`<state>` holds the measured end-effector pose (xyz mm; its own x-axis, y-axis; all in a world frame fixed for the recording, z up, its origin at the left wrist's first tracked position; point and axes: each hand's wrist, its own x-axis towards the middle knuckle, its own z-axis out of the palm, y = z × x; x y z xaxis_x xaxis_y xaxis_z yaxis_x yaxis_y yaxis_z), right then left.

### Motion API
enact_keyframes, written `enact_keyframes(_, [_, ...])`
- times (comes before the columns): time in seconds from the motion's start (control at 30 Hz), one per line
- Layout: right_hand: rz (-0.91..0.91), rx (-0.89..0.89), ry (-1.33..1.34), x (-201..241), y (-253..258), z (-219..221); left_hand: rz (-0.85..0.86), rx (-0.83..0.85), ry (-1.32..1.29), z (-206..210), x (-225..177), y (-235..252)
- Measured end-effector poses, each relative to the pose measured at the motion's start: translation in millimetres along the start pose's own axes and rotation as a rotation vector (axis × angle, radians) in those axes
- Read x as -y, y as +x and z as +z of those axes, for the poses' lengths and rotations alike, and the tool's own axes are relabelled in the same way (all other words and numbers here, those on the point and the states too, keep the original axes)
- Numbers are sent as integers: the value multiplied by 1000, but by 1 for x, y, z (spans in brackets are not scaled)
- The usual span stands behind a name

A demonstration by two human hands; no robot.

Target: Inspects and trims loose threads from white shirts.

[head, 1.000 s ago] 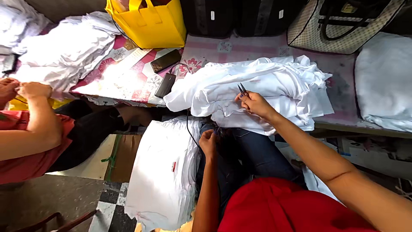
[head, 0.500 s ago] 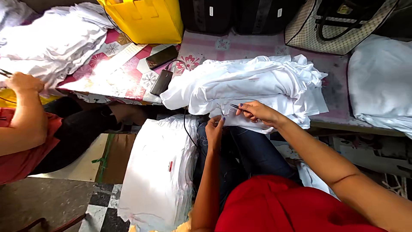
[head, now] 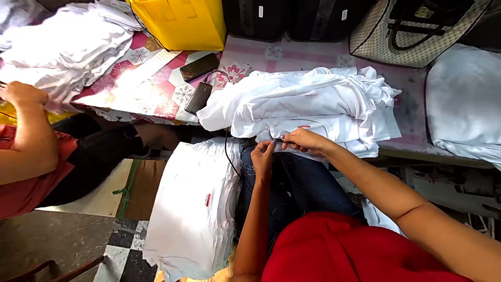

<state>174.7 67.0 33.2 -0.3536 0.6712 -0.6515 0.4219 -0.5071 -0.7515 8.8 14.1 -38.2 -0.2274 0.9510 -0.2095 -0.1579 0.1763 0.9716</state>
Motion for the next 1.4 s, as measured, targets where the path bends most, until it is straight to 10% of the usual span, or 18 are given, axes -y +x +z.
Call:
enact_keyframes(0.53, [-211, -127, -126, 4, -13, -20, -271, 113, -28, 13, -17, 4])
enact_keyframes(1.4, [-137, 35, -361, 10, 14, -25, -92, 28, -198, 15, 1, -2])
